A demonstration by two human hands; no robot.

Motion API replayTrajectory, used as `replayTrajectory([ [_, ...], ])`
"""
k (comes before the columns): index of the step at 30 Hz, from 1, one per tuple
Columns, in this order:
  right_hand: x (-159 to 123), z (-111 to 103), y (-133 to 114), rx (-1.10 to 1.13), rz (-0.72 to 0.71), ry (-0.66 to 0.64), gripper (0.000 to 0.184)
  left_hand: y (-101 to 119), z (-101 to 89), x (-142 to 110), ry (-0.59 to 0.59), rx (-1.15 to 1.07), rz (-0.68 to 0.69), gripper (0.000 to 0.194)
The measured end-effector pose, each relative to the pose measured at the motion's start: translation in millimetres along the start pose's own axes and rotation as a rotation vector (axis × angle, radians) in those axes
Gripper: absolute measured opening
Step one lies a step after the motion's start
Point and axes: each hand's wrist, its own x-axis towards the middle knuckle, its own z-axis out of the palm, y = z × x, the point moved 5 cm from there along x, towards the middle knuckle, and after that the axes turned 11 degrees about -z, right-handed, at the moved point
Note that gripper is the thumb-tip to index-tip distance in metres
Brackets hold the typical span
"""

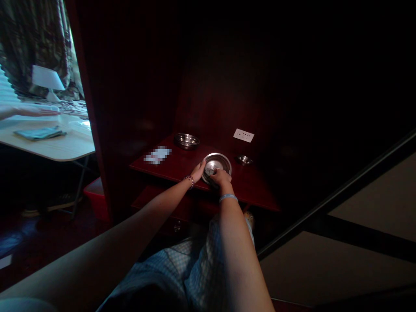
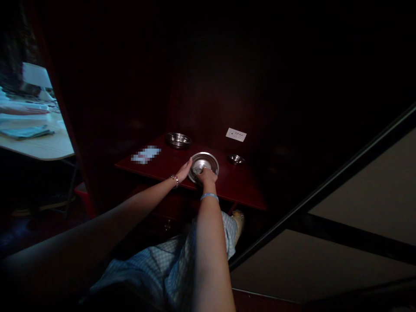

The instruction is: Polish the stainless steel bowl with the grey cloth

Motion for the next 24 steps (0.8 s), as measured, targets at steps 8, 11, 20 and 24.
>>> replayTrajectory([
  [8,-6,-8,3,-0.012,0.136,0.159,0.037,1,0.9,1,-0.004,-0.046,0.003,0.069],
  [11,-8,-9,4,0.010,0.145,0.195,0.035,0,0.9,0,-0.011,-0.060,0.003,0.069],
  [20,-9,-18,8,0.053,0.178,0.359,0.032,-1,3.5,0,-0.069,-0.110,-0.018,0.072],
  [24,-10,-21,7,0.068,0.163,0.404,0.035,-2,5.3,2,-0.105,-0.141,-0.010,0.073],
])
